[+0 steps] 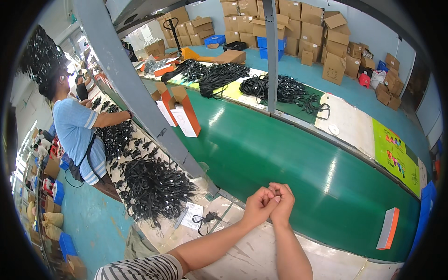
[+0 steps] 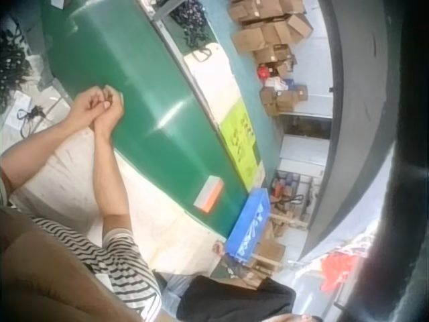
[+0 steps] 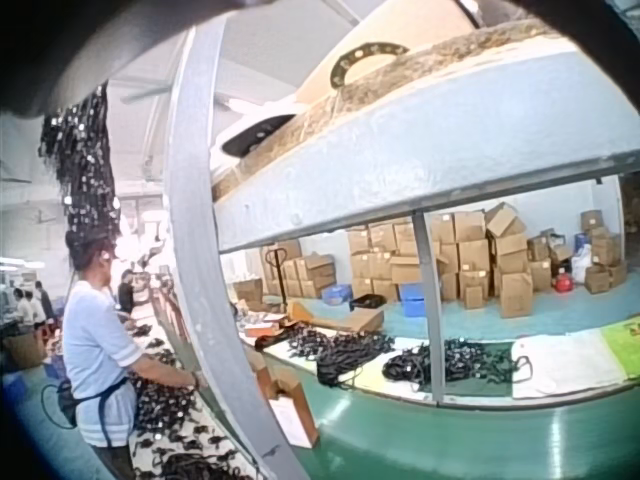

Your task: The person packs items into boxes by hand, folds and closes the box flaps, and arranges the finished boxes into a stack on the table.

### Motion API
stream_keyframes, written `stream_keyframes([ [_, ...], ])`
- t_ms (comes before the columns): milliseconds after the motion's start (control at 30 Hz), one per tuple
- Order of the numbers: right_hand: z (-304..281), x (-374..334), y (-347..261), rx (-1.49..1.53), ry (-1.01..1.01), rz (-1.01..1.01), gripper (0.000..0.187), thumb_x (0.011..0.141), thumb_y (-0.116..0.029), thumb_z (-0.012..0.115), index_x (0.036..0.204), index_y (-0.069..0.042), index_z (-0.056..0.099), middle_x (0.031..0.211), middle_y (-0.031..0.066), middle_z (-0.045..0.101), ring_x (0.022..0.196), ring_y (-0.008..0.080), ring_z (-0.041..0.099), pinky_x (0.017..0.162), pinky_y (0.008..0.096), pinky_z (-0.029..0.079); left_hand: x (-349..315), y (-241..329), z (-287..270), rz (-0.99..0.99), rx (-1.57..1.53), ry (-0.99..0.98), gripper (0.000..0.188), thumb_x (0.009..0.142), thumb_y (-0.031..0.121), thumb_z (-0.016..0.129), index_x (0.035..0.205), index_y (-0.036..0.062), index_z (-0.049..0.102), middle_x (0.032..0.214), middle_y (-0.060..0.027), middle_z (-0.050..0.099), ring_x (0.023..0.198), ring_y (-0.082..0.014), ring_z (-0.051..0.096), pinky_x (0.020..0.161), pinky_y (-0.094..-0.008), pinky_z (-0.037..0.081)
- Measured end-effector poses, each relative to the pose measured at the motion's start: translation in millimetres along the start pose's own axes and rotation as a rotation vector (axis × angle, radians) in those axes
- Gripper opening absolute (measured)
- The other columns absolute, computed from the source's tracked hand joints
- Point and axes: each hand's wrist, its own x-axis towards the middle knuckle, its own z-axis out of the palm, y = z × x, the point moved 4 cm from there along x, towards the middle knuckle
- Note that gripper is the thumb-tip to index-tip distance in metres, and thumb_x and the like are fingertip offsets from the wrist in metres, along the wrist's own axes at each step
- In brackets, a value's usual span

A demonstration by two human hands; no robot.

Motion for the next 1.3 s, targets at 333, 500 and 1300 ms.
stream_keyframes([
  [333, -3, 0, 5, -0.041, -0.005, -0.026, 0.023, 0.086, 0.009, 0.061, 0.102, 0.000, 0.076, 0.091, 0.0067, 0.067, 0.080, 0.0145, 0.065, 0.071, 0.0265, 0.052, -1, -2, 1, -0.004, 0.009, -0.005, 0.018, 0.095, 0.009, 0.077, 0.089, 0.0074, 0.060, 0.066, 0.0074, 0.048, 0.060, -0.0020, 0.039, 0.053, -0.0235, 0.033],
  [500, -1, -1, -3, -0.062, -0.018, -0.014, 0.022, 0.088, 0.008, 0.061, 0.103, 0.001, 0.075, 0.091, 0.0050, 0.065, 0.081, 0.0131, 0.064, 0.072, 0.0260, 0.052, 0, -3, 0, -0.005, 0.008, 0.004, 0.018, 0.095, 0.010, 0.077, 0.089, 0.0077, 0.060, 0.066, 0.0072, 0.049, 0.060, -0.0020, 0.039, 0.053, -0.0235, 0.033],
  [1300, -9, 0, 2, -0.044, -0.052, -0.030, 0.029, 0.078, -0.001, 0.068, 0.105, -0.005, 0.078, 0.092, 0.0077, 0.068, 0.089, 0.0207, 0.067, 0.081, 0.0333, 0.055, 0, -18, 4, -0.058, -0.165, -0.036, 0.014, 0.096, 0.007, 0.076, 0.096, 0.0110, 0.062, 0.086, 0.0043, 0.063, 0.077, -0.0034, 0.057, 0.064, -0.0223, 0.045],
])
